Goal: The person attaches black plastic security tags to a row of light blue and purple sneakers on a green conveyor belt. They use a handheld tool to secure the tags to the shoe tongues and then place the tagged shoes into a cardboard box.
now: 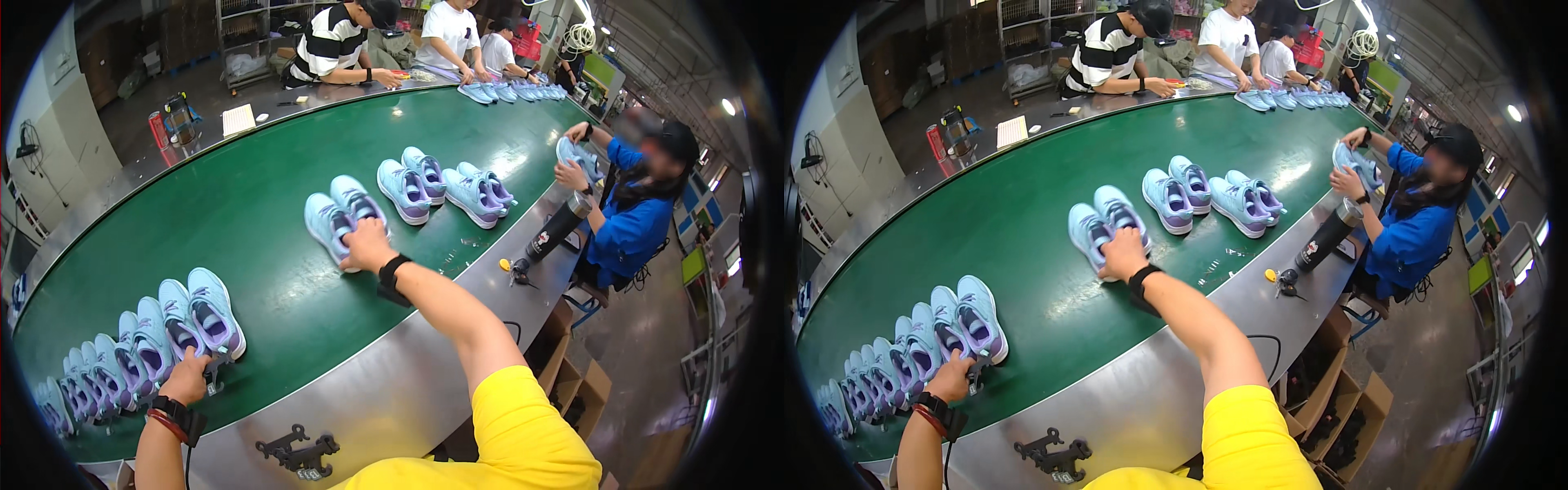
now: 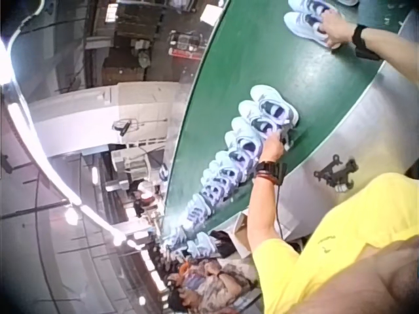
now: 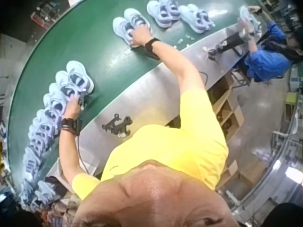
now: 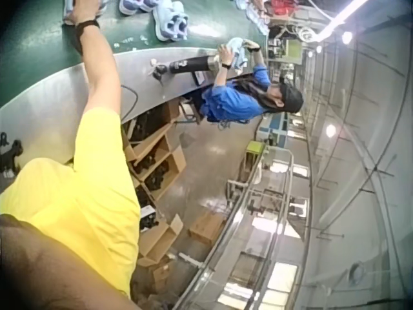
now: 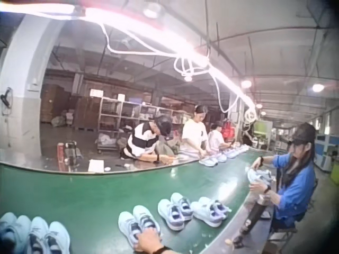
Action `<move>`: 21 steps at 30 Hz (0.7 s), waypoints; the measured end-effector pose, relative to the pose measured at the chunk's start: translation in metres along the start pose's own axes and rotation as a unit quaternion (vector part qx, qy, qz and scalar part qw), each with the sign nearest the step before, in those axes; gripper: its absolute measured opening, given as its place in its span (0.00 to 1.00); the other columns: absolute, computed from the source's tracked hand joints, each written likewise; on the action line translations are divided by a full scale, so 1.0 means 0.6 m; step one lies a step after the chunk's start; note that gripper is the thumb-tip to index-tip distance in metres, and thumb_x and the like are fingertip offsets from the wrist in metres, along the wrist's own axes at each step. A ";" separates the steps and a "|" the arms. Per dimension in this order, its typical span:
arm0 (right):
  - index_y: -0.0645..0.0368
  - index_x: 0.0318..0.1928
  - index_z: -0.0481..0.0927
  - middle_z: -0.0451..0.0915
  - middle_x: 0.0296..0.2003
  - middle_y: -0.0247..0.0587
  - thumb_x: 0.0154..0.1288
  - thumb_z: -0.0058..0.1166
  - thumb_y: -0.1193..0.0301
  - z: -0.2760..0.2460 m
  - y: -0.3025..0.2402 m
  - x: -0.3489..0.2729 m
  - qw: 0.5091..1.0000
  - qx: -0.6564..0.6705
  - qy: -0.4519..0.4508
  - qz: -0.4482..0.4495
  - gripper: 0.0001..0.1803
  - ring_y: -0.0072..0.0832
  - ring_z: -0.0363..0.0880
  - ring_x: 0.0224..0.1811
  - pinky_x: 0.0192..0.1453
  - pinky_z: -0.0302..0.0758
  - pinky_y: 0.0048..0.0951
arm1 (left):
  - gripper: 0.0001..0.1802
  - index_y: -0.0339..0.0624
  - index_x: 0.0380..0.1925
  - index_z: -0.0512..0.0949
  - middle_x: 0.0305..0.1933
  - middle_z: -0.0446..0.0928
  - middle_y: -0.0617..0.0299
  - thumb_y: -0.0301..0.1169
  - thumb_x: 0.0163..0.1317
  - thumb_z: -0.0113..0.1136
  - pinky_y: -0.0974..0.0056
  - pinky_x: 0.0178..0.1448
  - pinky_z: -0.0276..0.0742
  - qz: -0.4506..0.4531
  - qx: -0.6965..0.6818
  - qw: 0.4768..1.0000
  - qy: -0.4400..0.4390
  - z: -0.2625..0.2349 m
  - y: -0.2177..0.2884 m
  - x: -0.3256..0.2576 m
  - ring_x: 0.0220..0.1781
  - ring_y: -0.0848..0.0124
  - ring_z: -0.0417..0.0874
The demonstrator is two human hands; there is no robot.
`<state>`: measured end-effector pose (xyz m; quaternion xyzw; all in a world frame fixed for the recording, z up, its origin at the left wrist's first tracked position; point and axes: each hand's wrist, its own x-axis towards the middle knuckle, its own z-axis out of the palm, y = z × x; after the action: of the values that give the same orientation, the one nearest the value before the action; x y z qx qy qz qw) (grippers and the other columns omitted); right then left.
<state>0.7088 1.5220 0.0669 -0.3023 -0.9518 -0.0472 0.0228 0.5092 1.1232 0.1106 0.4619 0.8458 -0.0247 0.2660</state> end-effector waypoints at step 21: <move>0.57 0.42 0.77 0.75 0.36 0.40 0.47 0.67 0.66 -0.077 -0.250 -0.335 0.868 0.341 -0.133 -0.336 0.21 0.37 0.73 0.45 0.52 0.63 0.40 | 0.19 0.38 0.44 0.77 0.48 0.75 0.50 0.16 0.50 0.50 0.55 0.52 0.74 0.148 0.039 0.883 0.444 0.027 0.011 -0.063 0.48 0.52 0.77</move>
<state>0.7870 1.2803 0.0868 0.0588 -0.9468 0.3158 -0.0198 0.5376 1.0935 0.1159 0.5545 0.7952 0.1898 -0.1554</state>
